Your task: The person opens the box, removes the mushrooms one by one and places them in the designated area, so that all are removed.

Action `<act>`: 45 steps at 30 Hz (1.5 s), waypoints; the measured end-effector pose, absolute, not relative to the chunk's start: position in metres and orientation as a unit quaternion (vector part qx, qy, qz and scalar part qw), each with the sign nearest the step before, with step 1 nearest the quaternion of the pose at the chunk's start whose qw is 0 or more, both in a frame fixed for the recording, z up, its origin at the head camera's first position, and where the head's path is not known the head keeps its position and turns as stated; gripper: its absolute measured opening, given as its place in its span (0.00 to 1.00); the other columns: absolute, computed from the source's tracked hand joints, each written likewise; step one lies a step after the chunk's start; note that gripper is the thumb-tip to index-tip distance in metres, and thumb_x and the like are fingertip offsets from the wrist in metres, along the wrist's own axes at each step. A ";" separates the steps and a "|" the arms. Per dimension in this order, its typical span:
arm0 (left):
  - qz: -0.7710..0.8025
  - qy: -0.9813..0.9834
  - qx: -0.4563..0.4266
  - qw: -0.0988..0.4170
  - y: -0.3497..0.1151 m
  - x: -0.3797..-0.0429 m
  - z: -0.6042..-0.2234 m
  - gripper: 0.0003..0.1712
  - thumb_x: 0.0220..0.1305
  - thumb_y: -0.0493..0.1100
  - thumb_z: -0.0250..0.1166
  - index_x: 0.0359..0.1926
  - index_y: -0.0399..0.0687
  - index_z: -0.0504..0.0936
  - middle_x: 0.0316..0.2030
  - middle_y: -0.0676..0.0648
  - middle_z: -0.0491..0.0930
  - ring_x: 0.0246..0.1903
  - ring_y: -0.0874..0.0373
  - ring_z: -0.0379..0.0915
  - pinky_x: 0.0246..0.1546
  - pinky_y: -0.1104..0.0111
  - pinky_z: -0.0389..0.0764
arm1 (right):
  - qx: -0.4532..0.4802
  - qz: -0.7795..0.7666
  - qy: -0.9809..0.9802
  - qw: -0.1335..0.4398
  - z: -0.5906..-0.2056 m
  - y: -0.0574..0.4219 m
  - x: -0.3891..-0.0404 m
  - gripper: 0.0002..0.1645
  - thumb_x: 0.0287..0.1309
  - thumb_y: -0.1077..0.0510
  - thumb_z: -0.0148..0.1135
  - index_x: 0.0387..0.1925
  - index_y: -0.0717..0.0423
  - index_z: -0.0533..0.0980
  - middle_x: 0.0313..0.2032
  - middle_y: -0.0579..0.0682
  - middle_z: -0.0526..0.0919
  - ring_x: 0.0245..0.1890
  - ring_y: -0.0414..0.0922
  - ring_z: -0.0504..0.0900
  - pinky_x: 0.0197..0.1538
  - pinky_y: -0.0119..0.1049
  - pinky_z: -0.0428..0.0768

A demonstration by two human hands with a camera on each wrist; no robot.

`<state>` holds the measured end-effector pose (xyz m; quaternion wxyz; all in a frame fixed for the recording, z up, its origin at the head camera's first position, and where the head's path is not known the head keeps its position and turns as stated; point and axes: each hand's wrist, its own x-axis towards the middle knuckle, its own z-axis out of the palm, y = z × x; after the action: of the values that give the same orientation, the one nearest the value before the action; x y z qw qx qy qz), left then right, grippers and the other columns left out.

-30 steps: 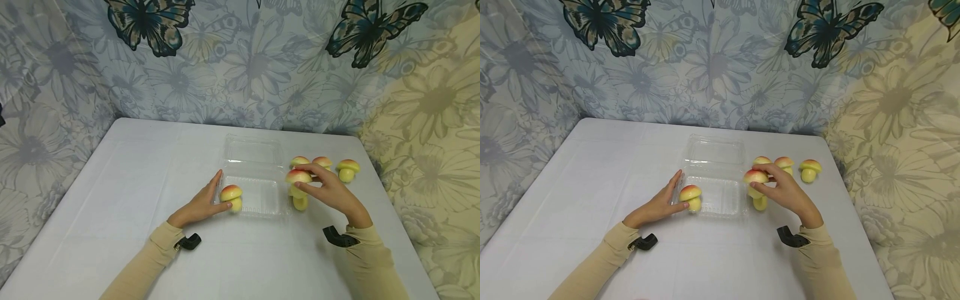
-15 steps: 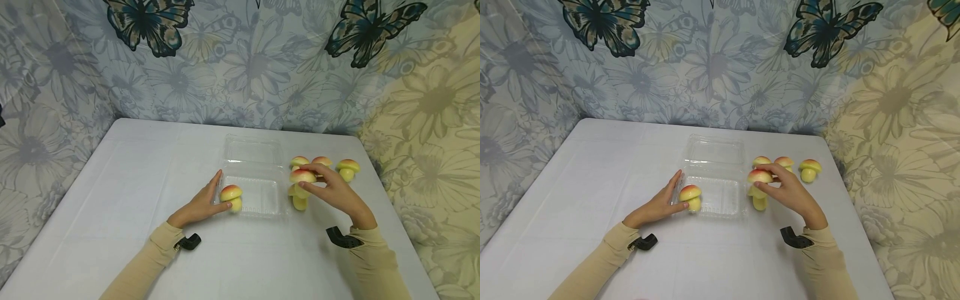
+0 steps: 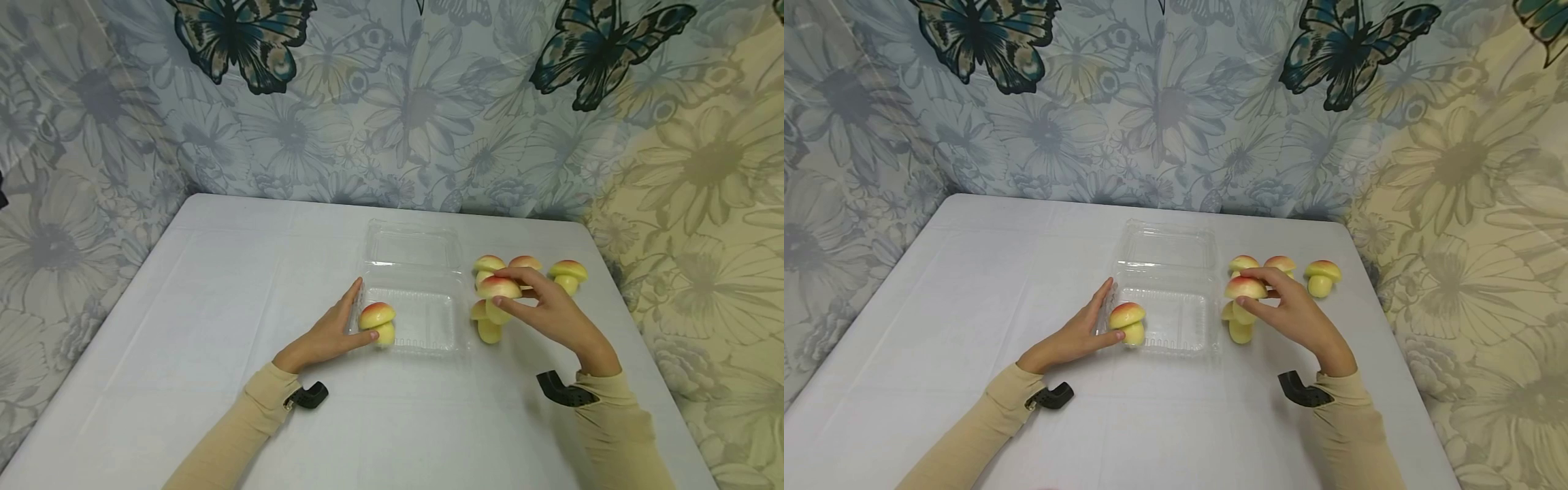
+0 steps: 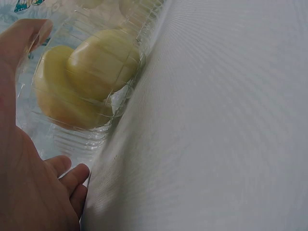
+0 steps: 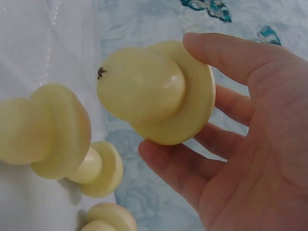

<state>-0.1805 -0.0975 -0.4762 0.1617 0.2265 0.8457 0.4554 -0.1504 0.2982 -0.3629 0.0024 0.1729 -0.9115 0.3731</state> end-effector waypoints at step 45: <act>0.462 0.841 0.229 0.160 -0.099 -0.180 -0.478 0.64 0.63 0.65 0.67 0.81 0.65 0.29 0.82 0.45 0.38 0.81 0.47 0.35 0.79 0.45 0.45 | 0.144 0.376 -0.916 0.009 -0.363 0.321 -0.147 0.26 0.68 0.57 0.64 0.66 0.56 0.73 0.58 0.48 0.78 0.52 0.23 0.74 0.53 0.16 0.73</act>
<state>-0.1804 -0.0991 -0.4784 0.1601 0.2290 0.8415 0.4624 -0.1472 0.3210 -0.3634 0.0092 0.1439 -0.9155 0.3755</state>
